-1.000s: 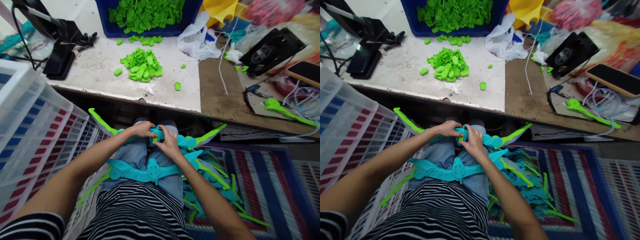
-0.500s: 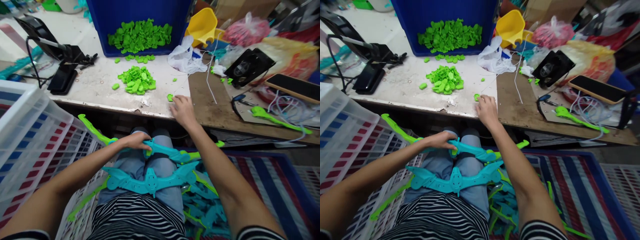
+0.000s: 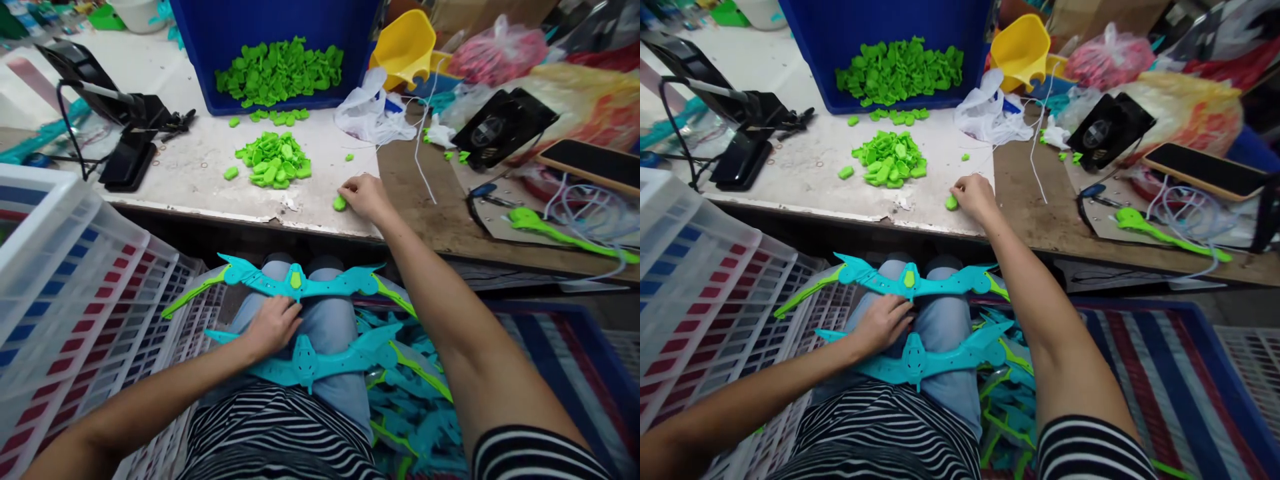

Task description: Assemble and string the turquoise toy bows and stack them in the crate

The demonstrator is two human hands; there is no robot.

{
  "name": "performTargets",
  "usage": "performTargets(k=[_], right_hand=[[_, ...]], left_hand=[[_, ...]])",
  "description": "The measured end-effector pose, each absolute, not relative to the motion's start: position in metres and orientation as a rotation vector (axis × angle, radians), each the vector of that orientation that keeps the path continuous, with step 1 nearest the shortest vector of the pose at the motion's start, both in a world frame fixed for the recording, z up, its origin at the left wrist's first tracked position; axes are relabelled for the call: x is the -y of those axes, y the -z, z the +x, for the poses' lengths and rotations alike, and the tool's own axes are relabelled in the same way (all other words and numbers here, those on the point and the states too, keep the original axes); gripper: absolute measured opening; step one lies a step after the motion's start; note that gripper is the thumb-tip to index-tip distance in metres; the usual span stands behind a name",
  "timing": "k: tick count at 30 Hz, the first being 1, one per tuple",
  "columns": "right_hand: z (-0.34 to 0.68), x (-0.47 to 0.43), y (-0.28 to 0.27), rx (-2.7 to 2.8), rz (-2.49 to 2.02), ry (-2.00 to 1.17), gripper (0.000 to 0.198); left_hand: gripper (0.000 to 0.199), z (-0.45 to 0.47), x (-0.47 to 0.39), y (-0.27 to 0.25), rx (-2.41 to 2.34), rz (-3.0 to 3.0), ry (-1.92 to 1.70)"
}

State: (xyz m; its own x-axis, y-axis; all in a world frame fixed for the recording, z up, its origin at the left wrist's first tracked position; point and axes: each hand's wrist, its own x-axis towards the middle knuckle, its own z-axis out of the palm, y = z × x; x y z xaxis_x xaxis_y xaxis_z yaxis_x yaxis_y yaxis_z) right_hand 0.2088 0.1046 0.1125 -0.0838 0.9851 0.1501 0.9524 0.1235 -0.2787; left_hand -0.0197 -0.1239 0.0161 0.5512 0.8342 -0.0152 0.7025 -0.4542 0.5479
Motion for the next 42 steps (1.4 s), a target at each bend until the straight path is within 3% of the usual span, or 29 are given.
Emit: performTargets(k=[5, 10, 16, 21, 42], right_hand=[[0.213, -0.088, -0.094, 2.212, -1.586, -0.021, 0.031], [0.207, -0.049, -0.096, 2.235, -1.573, 0.05, 0.021], [0.186, 0.093, -0.086, 2.334, -1.105, -0.393, 0.022], [0.181, 0.187, -0.048, 2.443, -1.115, -0.463, 0.02], [0.176, 0.193, -0.028, 2.245, -1.173, -0.53, 0.016]], left_hand=[[0.03, -0.022, 0.143, -0.021, -0.987, 1.739, 0.107], [0.027, -0.021, 0.129, -0.019, -0.87, 1.465, 0.086], [0.033, -0.022, 0.102, -0.022, -0.813, 1.47, 0.089], [0.035, -0.021, 0.097, -0.015, -0.768, 1.357, 0.08], [0.065, -0.02, 0.103, -0.011, -0.753, 1.398, 0.027]])
